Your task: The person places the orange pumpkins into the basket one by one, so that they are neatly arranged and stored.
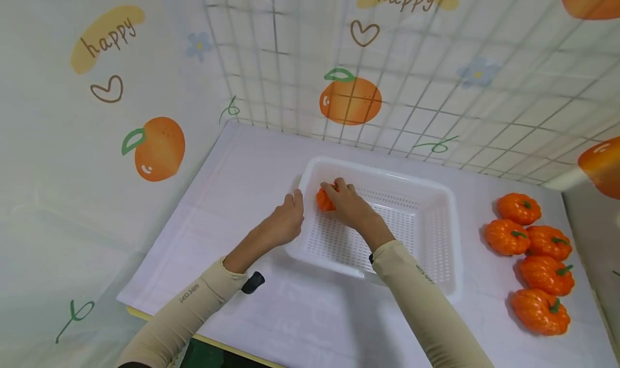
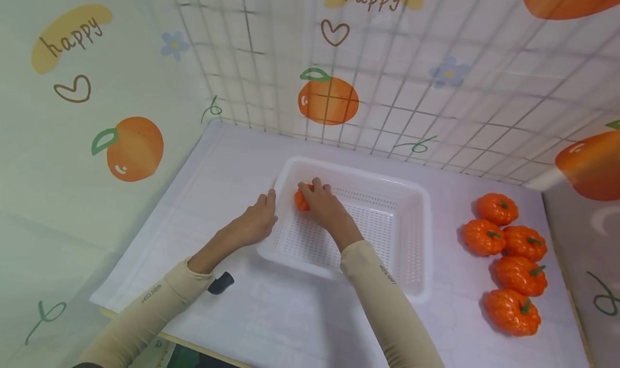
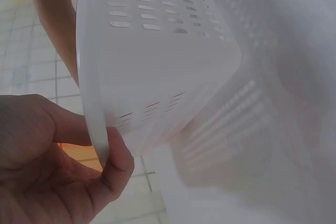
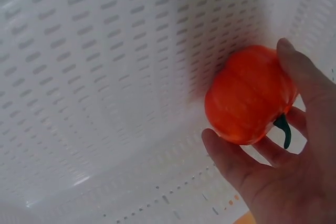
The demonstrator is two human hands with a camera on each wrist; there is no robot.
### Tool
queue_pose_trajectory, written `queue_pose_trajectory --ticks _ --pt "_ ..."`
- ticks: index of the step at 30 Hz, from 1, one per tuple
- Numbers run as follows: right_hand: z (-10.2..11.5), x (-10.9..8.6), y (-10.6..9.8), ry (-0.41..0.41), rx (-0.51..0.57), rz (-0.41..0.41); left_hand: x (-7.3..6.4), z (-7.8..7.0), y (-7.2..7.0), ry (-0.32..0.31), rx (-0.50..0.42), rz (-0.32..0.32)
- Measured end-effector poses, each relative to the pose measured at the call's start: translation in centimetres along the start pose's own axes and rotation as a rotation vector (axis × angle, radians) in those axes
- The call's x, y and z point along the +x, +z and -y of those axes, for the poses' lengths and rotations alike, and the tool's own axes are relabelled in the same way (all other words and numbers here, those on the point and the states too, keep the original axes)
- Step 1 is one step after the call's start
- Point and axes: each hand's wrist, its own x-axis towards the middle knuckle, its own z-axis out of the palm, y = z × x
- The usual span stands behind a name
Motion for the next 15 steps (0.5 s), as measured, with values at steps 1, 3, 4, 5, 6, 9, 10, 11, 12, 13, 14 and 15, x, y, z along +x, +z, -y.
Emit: queue_pose_trajectory --ticks 1,3,4,5,6,9,10,11,12,13,14,15 --pt "0.0 0.0 0.0 0.000 0.000 0.003 0.0 0.0 0.0 -0.003 -0.003 0.003" --pt "-0.1 -0.1 -0.2 -0.003 0.004 0.007 0.0 0.0 0.0 -0.008 -0.013 0.007" --pt "-0.1 -0.2 -0.2 -0.004 0.007 0.009 0.0 0.0 0.0 -0.009 -0.017 0.009" --pt "-0.1 -0.3 -0.3 -0.007 0.016 0.012 0.0 -0.1 0.0 -0.009 -0.019 0.009" --pt "-0.1 -0.3 -0.5 -0.007 0.023 0.016 0.0 -0.1 0.0 -0.011 -0.018 0.009" --pt "-0.2 -0.8 -1.0 -0.008 0.040 0.028 0.0 -0.2 0.0 -0.018 -0.037 0.013" --pt "-0.3 -0.9 -1.3 -0.007 0.046 0.034 0.0 -0.3 0.0 -0.022 -0.040 0.013" --pt "-0.4 -1.1 -1.5 -0.009 0.052 0.037 0.0 -0.3 0.0 -0.027 -0.049 0.012" --pt "-0.5 -1.3 -1.7 -0.010 0.059 0.035 -0.1 -0.3 0.0 -0.028 -0.053 0.010" --pt "-0.7 -1.5 -1.9 -0.014 0.065 0.031 -0.1 -0.3 0.0 -0.027 -0.056 0.008" --pt "-0.8 -1.7 -2.1 -0.018 0.071 0.023 -0.1 -0.3 0.0 -0.025 -0.056 0.006" --pt "-0.9 -1.9 -2.3 -0.019 0.083 0.015 -0.1 -0.3 0.1 -0.022 -0.058 0.001"
